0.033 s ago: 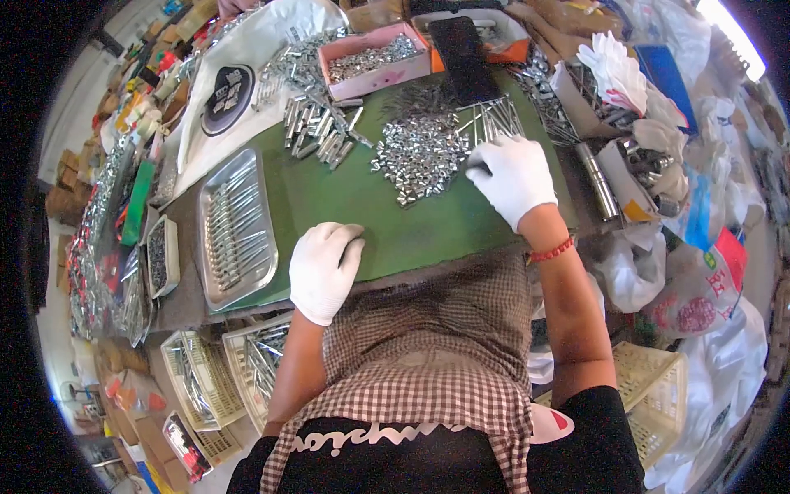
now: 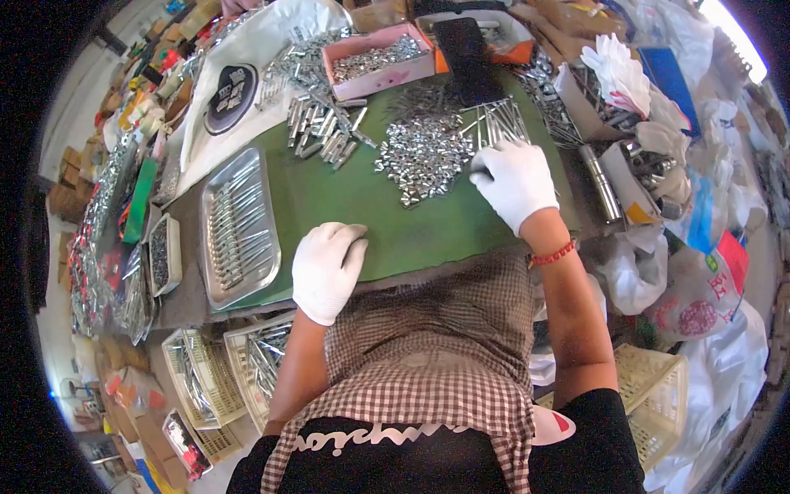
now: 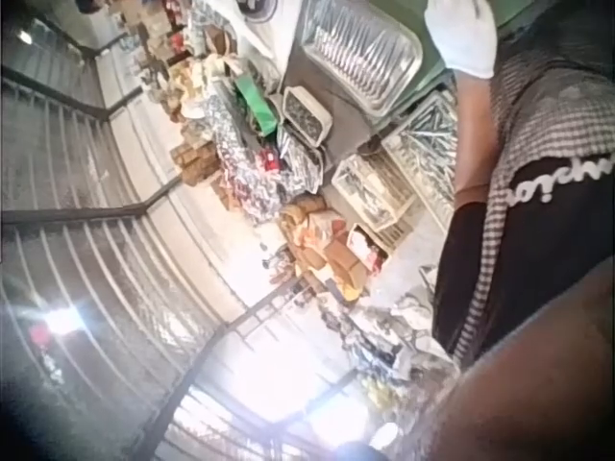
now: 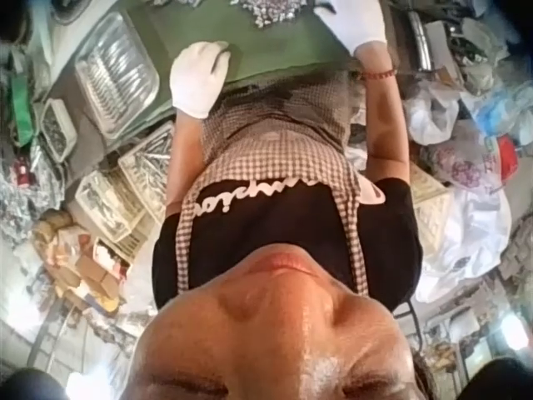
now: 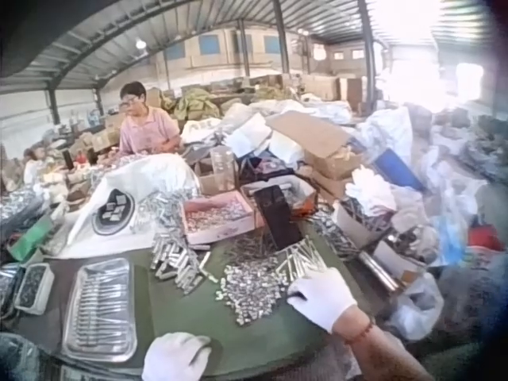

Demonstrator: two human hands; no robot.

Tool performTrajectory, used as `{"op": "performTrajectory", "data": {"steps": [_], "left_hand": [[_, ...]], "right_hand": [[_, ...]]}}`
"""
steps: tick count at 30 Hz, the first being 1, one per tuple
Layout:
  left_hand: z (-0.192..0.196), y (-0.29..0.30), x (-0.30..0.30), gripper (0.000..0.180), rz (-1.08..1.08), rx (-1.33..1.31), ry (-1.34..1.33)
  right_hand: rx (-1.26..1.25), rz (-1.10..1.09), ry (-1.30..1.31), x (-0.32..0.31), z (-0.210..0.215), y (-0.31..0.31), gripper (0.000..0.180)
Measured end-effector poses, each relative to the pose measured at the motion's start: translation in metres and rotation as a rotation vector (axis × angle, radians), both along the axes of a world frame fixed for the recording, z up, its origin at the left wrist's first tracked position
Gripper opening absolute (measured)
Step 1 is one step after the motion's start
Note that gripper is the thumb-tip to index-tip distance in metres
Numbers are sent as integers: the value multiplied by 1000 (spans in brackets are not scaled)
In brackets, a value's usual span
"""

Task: Assembling small metal hardware components at a workbench.

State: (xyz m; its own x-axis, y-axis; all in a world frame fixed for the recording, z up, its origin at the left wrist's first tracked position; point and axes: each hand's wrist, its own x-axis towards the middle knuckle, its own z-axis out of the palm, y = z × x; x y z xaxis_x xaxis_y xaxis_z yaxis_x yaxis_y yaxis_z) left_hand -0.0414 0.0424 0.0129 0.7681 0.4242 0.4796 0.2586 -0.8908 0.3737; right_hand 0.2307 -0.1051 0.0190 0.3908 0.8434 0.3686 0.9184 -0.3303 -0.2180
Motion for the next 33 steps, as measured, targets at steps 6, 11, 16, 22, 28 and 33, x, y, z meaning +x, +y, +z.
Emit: {"op": "performTrajectory", "data": {"steps": [6, 11, 16, 22, 28, 33], "left_hand": [[-1, -1, 2, 10, 27, -80, -24], [4, 24, 41, 25, 120, 153, -127], [2, 95, 110, 50, 574, 123, 66], [-14, 136, 117, 46, 717, -74, 168], [-29, 106, 111, 34, 627, 53, 25], [-30, 74, 97, 34, 513, 33, 48]], "right_hand": [[94, 5, 2, -18, -5, -12, 8], [380, -141, -27, -37, -13, -21, 9], [446, -219, -101, -45, -21, -25, 11], [560, -219, 37, -43, -23, -26, 12], [562, -255, 64, -20, -15, -24, 9], [521, -222, -1, 6, -7, -23, 7]]}}
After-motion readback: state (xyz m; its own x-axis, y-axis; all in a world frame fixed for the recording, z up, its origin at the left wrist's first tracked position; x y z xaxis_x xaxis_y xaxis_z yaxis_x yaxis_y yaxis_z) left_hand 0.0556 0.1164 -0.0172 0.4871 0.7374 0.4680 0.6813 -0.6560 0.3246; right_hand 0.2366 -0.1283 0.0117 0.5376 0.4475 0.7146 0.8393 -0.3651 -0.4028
